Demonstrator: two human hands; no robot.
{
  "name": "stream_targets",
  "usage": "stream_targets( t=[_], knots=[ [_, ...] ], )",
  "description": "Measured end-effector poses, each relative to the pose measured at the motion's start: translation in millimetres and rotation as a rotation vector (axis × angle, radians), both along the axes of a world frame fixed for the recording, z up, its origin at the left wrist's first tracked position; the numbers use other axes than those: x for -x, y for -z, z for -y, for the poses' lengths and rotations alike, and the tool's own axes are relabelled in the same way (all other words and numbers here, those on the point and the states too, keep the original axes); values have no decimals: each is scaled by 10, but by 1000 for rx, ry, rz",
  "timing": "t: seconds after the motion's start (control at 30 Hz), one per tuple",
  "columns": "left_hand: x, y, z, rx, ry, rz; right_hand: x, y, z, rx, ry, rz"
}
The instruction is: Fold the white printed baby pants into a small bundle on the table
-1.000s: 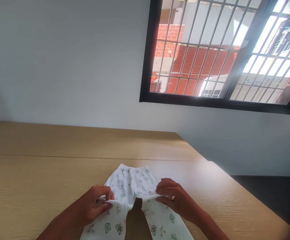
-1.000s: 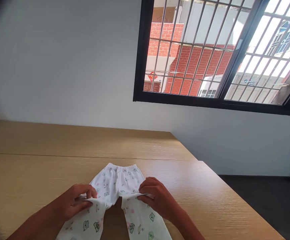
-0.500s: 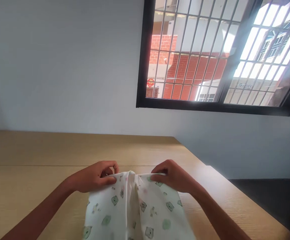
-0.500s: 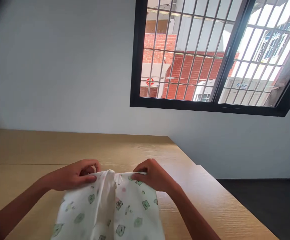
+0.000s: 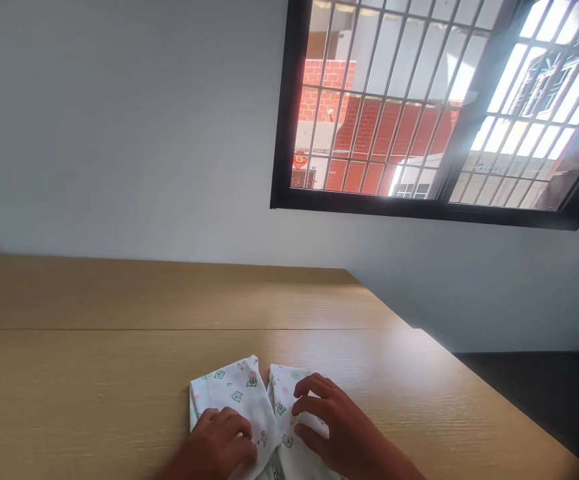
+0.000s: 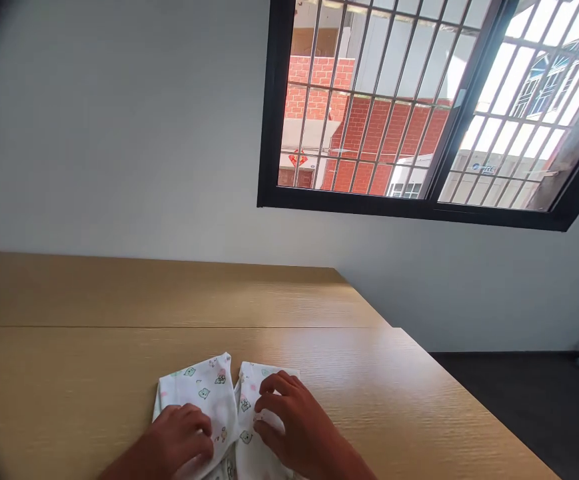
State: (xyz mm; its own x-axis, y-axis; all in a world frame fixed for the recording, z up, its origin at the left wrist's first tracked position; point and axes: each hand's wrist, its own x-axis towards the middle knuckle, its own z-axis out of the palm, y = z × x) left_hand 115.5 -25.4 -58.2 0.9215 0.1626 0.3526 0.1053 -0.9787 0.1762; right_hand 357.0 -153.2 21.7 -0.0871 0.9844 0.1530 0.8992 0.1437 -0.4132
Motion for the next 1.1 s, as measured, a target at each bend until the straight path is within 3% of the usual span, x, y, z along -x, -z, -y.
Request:
stream_targets(
  t=[0.13, 0.27, 0.33, 0.43, 0.57, 0.63, 0.73, 0.83, 0.93, 1.03, 1.1],
  knots=[
    [107, -273, 141, 50, -96, 0, 55, 44, -8, 22, -35, 6],
    [185, -425, 182, 74, 56, 43, 35, 55, 3, 21, -36, 4],
    [164, -417, 181, -44, 106, 118, 34, 54, 6, 25, -33, 8],
    [69, -294, 212, -284, 65, 280, 33, 73, -2, 20, -24, 20],
    [-45, -117, 304, -380, 63, 230, 13, 98, -23, -4, -50, 52],
    [-39, -85, 284, -346, 55, 161, 10, 72, -18, -10, -36, 95],
    [85, -138, 82, -162, 16, -8, 43, -26, 34, -6, 57, 152],
    [305, -304, -205, -28, -196, -128, 122, -107, 110, 73, 67, 64],
    [477, -509, -309, -19, -333, -125, 204, -50, 118, 85, -85, -8],
    [472, -569, -166, -5, -250, -81, 241, 139, 41, -38, -300, 85],
    [416, -447, -10, -51, -116, -37, 234, 276, 15, -127, -371, 168]
  ],
)
